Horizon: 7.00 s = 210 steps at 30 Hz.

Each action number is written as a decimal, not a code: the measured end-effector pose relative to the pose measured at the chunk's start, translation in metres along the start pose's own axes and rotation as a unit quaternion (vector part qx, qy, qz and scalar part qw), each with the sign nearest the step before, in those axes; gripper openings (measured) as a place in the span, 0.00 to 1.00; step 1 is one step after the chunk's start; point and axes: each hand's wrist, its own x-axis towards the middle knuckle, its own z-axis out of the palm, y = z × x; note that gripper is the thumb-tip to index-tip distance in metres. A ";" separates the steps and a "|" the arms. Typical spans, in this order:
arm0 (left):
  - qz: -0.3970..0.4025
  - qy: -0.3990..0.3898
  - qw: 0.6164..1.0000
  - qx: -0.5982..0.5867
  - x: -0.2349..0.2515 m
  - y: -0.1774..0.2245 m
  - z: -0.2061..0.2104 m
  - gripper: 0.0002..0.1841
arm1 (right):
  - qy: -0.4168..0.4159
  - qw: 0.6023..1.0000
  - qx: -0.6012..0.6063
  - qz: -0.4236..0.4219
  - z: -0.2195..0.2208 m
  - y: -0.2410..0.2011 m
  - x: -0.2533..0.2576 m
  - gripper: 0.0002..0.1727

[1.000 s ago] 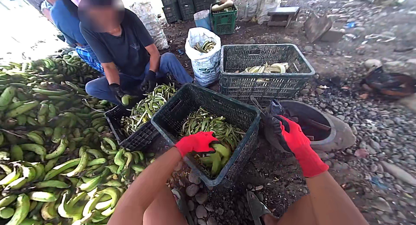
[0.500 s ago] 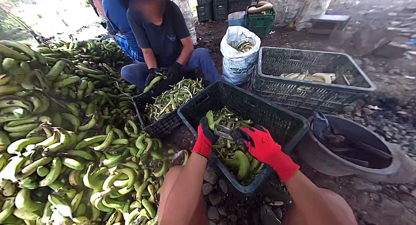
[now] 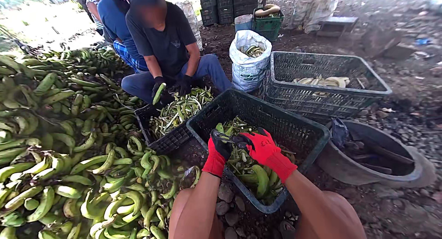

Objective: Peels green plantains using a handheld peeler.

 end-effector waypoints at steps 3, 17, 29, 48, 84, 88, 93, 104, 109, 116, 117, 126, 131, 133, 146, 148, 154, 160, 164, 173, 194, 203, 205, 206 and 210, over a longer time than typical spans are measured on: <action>0.004 0.037 0.999 -0.007 0.001 0.010 -0.002 0.18 | -0.004 0.993 0.051 0.103 -0.006 0.040 0.004 0.26; -0.040 -0.107 0.988 0.102 0.004 0.035 -0.004 0.20 | -0.030 0.997 0.017 -0.069 -0.006 0.015 -0.012 0.27; 0.122 0.044 0.962 0.239 -0.019 0.012 0.028 0.21 | 0.065 0.994 0.029 0.080 -0.003 0.008 0.012 0.27; 0.082 -0.010 0.992 0.093 -0.007 0.020 0.011 0.23 | 0.177 0.933 0.250 0.189 0.010 0.069 0.029 0.25; -0.007 -0.074 0.990 0.123 0.011 0.018 -0.013 0.21 | 0.103 0.968 0.164 0.161 -0.010 0.050 0.016 0.26; 0.026 0.007 0.992 0.121 0.022 0.017 -0.006 0.20 | 0.016 0.974 0.183 0.132 0.002 0.033 0.010 0.28; 0.123 0.053 0.975 0.178 0.022 0.024 -0.001 0.22 | -0.041 0.979 0.197 0.019 0.007 0.014 -0.010 0.29; 0.062 -0.172 0.975 0.128 0.001 0.021 -0.006 0.17 | 0.122 0.991 0.042 0.046 -0.006 0.029 0.001 0.27; -0.063 -0.180 0.980 0.061 0.007 0.011 -0.010 0.20 | 0.113 0.969 0.188 0.116 -0.023 0.052 0.010 0.25; 0.041 -0.017 0.998 0.049 0.016 0.004 0.001 0.25 | -0.019 0.981 0.157 0.114 0.005 0.014 -0.006 0.30; 0.059 0.017 0.996 0.066 0.017 0.004 0.002 0.25 | -0.044 0.982 0.147 0.107 0.003 0.004 -0.012 0.31; 0.184 0.213 0.949 0.143 0.013 0.022 0.012 0.28 | -0.037 0.993 0.055 0.093 -0.003 -0.025 -0.042 0.28; 0.154 0.064 0.977 0.137 0.004 0.020 0.013 0.23 | -0.017 0.991 0.051 0.124 -0.005 -0.014 -0.029 0.27; 0.113 -0.089 0.976 0.165 0.005 0.016 -0.001 0.24 | 0.019 0.992 0.042 0.119 -0.005 -0.003 -0.021 0.27; -0.125 -0.378 0.912 0.098 0.012 0.012 -0.012 0.20 | 0.092 0.988 0.080 0.091 -0.003 0.051 0.015 0.22; -0.086 -0.312 0.942 0.086 0.018 0.003 -0.014 0.21 | 0.106 0.982 0.108 0.113 0.003 0.052 0.015 0.22; 0.121 -0.033 0.962 0.244 0.024 0.001 -0.007 0.23 | 0.119 0.967 0.089 0.207 -0.008 0.012 -0.008 0.24; 0.083 0.192 0.822 0.530 0.017 0.017 -0.001 0.33 | 0.116 0.972 0.087 0.184 -0.004 0.007 -0.007 0.24; 0.017 0.291 0.831 0.473 0.024 0.021 0.005 0.24 | -0.032 0.991 0.085 0.103 0.010 -0.026 -0.016 0.27; 0.086 -0.121 0.986 0.081 0.026 0.012 -0.008 0.19 | 0.031 0.992 0.045 0.115 -0.005 -0.008 -0.009 0.24; -0.067 -0.242 0.949 0.192 0.021 0.013 0.002 0.23 | 0.073 0.986 0.113 0.103 -0.004 0.056 0.009 0.25; 0.080 0.040 0.950 0.299 0.017 0.005 -0.008 0.09 | 0.035 0.998 0.036 0.045 0.027 -0.006 -0.017 0.30; 0.101 0.039 0.902 0.418 0.011 0.012 -0.006 0.11 | 0.047 0.997 0.022 0.049 0.026 -0.007 -0.015 0.30; 0.133 0.033 0.857 0.497 0.009 0.015 -0.005 0.14 | 0.044 0.997 0.022 0.056 0.024 -0.007 -0.014 0.29; 0.195 0.032 0.819 0.539 0.013 0.021 -0.002 0.15 | 0.018 0.996 0.031 0.077 0.011 -0.017 -0.016 0.28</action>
